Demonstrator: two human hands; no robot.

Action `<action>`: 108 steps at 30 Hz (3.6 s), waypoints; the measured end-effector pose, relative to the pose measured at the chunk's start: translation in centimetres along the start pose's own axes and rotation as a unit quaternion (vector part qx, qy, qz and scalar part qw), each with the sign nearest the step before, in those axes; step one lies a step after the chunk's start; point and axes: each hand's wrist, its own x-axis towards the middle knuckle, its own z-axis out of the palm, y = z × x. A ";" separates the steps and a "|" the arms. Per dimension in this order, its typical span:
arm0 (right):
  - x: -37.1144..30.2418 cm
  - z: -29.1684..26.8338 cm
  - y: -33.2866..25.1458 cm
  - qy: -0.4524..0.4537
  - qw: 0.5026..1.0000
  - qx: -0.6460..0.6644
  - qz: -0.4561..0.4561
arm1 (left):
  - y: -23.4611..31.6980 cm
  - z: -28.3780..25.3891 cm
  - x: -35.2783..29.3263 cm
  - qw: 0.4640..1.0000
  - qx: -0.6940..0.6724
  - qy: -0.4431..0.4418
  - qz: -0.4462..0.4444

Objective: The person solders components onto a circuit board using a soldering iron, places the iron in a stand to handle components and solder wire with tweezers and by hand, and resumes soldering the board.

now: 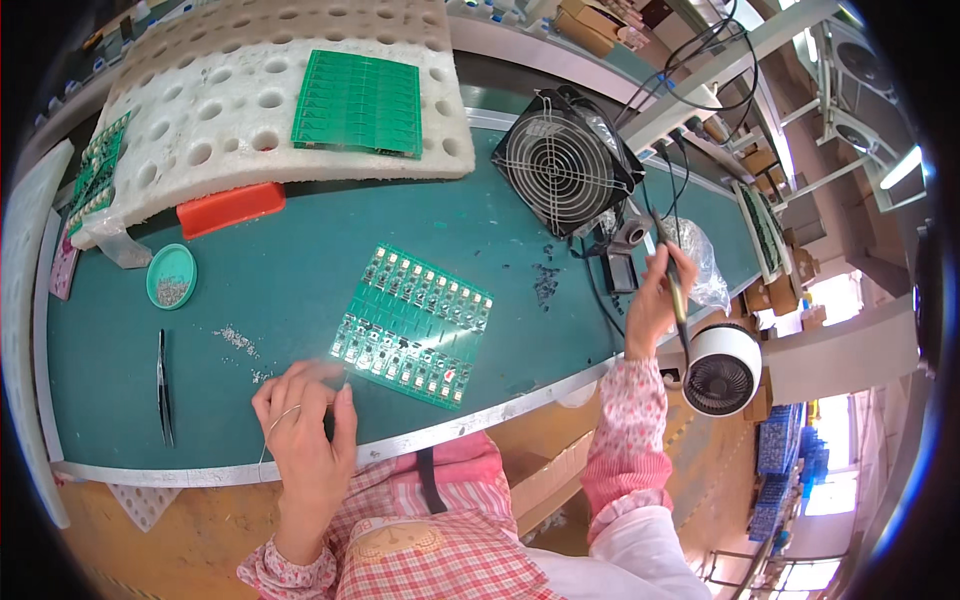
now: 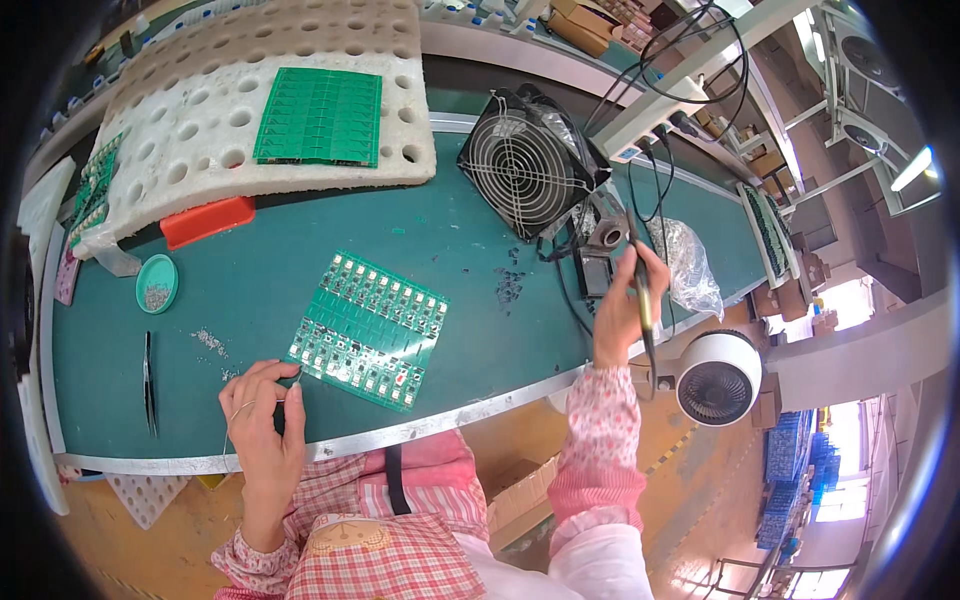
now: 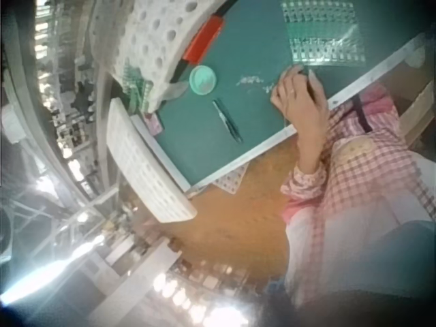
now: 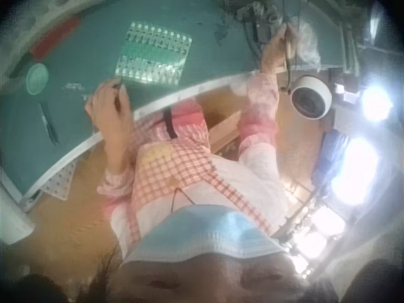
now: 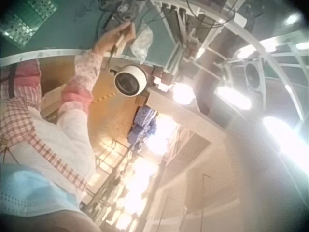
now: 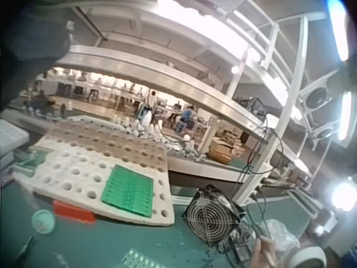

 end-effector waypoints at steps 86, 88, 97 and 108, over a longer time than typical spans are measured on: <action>-12.2 -1.3 -18.0 -0.427 0.833 0.218 -0.275 | 0.9 1.4 0.0 0.999 0.025 0.044 0.000; -12.0 -1.4 -18.1 -0.444 0.816 0.214 -0.302 | 0.8 1.3 -0.1 0.999 0.027 0.044 -0.001; -12.5 -1.5 -17.4 -0.394 0.848 0.278 -0.220 | 1.0 1.2 0.1 0.999 0.024 0.035 -0.009; -13.2 -0.9 -17.3 -0.394 0.850 0.285 -0.202 | 1.1 1.5 0.3 0.998 0.055 0.027 -0.009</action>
